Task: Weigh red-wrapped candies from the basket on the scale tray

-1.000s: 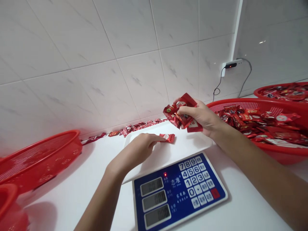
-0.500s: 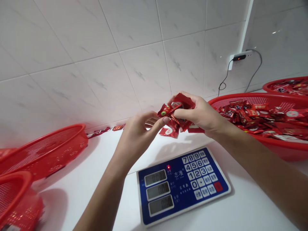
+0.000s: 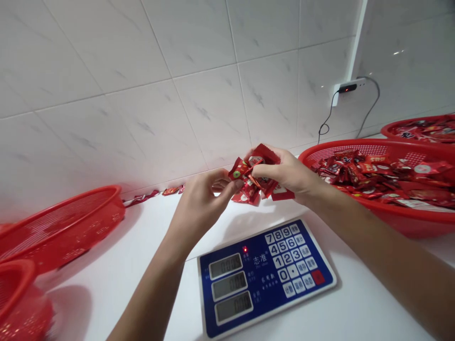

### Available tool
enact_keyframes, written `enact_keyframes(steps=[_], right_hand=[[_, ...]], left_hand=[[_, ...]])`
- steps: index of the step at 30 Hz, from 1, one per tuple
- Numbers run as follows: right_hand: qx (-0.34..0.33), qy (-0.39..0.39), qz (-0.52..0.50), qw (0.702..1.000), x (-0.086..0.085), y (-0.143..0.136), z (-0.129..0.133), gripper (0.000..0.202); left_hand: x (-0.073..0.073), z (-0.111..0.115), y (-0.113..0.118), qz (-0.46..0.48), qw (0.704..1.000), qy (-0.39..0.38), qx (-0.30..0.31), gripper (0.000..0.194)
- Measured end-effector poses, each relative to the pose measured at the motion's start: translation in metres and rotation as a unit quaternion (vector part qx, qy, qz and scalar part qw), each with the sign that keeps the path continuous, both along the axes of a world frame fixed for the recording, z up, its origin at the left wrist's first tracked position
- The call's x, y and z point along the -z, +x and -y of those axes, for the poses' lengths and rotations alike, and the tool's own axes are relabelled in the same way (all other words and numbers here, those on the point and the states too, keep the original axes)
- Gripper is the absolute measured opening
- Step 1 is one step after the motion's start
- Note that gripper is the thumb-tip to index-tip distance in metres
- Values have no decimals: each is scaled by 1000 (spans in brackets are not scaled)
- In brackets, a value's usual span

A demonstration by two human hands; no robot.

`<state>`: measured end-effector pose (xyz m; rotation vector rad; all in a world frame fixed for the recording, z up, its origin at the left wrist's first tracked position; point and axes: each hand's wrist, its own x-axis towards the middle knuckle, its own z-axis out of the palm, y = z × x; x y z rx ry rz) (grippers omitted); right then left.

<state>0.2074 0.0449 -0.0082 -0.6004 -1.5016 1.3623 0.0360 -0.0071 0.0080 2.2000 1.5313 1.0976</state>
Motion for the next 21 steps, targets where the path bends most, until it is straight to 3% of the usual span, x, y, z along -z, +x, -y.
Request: enact_keyframes(steps=[4,9,14,17,21], right_hand=[[-10,-53,-36,998,6,-2,-8,17],[61,-96,-68,991,3,2,-16,19],[59,-99,-90,989,-3,8,-13,20],[50,-86,-84,991,-6,7,-8,18],[52,-68,-79,993,-8,6,-4,19]], left_hand=[[-3,-3,-8,-30,998,-25,-39,25],[-9,-10,-36,-124,986,-76,-80,31],[-1,-20,-51,-208,959,-186,-46,32],[1,-20,-46,-227,958,-161,-75,28],[-8,-9,-41,-194,969,-51,-143,25]])
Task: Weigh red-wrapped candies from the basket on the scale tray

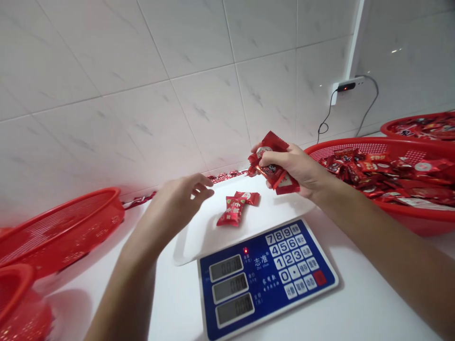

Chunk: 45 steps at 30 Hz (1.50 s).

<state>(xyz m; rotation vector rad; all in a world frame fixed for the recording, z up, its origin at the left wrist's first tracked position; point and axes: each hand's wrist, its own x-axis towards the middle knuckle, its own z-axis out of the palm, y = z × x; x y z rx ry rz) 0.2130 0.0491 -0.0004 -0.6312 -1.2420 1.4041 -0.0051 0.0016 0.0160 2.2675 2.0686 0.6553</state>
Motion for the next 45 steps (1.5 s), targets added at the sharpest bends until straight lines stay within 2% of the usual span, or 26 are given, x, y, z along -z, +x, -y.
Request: enact_keyframes(steps=[3,6,8,11,13,15,18,21,24,27,30,33,42,45], right_hand=[[9,1,7,1000,-1,1,0,19],[8,2,15,1000,-1,2,-1,20],[7,9,18,1000,0,2,-2,19],[8,19,22,1000,0,4,-1,18],[8,21,23,999,0,5,-1,18],[8,22,20,1000,0,5,-1,19],[11,23,17,1000,-1,6,-1,19],[7,19,22,1000,-2,7,-1,18],[0,16,45,999,-4,8,-1,16],[-12,8,86,996,-2,9,-2,18],[-43,18,142,989,4,9,-5,14],[-52,36,170,983,8,8,-8,10],[-68,58,209,974,4,8,-3,10],[-70,61,228,969,4,9,-1,13]], left_hand=[[-2,6,5,26,996,10,79,24],[11,2,15,1,990,-44,132,22],[22,-2,22,-33,990,-65,123,21],[33,-8,27,-81,991,-49,96,28],[35,-9,27,-103,990,-51,80,35],[33,-9,25,-104,989,-80,65,29],[25,-10,16,-41,991,-112,64,20],[14,-9,6,96,984,-122,92,29],[6,-7,-1,201,968,-127,80,34],[4,-9,-4,267,953,-127,72,37],[6,-12,-5,338,927,-129,94,44],[9,-15,-5,356,918,-132,113,38],[7,-13,0,326,921,-127,172,21],[12,-16,0,302,931,-123,163,24]])
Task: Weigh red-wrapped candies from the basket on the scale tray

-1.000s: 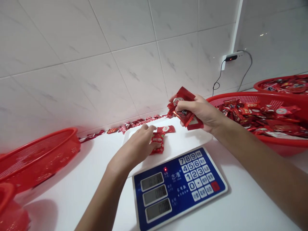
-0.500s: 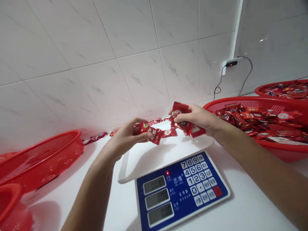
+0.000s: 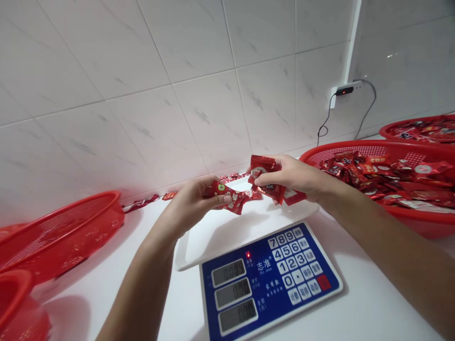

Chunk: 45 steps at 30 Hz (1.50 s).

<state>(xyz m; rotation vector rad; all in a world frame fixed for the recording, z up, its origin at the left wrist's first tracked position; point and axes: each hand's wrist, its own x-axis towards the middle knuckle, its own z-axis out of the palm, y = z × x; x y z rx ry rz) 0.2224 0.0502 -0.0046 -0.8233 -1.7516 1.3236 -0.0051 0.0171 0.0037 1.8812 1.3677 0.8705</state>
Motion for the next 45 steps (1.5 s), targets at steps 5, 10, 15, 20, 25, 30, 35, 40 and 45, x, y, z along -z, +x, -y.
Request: enact_keyframes(steps=[5,10,15,20,25,30,35,40,45], right_hand=[[-2,19,19,1000,-1,3,0,8],[-7,18,10,1000,-4,4,1,9],[-15,3,-18,1000,-3,2,1,12],[-6,22,9,1000,0,3,-1,10],[19,-1,9,1000,-1,5,-1,13],[-17,-65,-74,995,-7,2,7,14],[-93,-83,-123,985,-6,-7,16,13],[-112,-123,-213,963,-2,-12,16,24],[-95,-134,-205,965,1,-12,9,18]], left_hand=[[7,-5,-1,-125,986,94,-54,21],[-1,0,-11,-228,968,91,47,25],[-12,9,-34,-306,951,1,51,41],[-19,15,-22,-312,948,46,-27,27],[6,5,7,-333,941,40,-46,17],[12,5,14,-345,936,46,-58,15],[-4,17,17,-142,985,92,-21,24],[-7,22,25,85,993,-5,78,41],[0,11,20,128,989,-49,60,50]])
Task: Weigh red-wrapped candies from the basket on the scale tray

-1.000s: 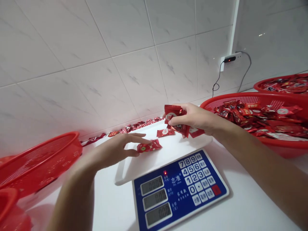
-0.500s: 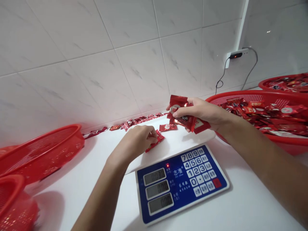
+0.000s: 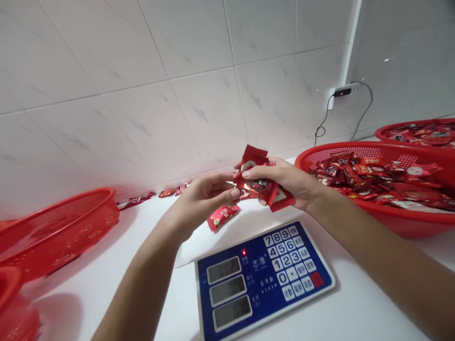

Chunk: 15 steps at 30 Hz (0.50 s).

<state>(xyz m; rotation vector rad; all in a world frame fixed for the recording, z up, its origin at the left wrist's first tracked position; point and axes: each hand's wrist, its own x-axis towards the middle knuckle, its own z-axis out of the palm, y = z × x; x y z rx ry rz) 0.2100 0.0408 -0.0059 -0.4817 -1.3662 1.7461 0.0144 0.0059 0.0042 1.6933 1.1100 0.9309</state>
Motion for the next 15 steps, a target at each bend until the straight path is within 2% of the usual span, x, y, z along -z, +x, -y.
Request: enact_keyframes(steps=[5,10,15], right_hand=[[87,-39,17,995,1,2,-11,14],[80,-31,42,995,2,3,-14,13],[71,-14,70,995,2,2,-11,5]], left_hand=[[4,-11,-14,-31,999,-30,-32,43],[6,-10,-15,-57,998,-29,-27,33],[6,-10,-14,-67,997,-18,-17,30]])
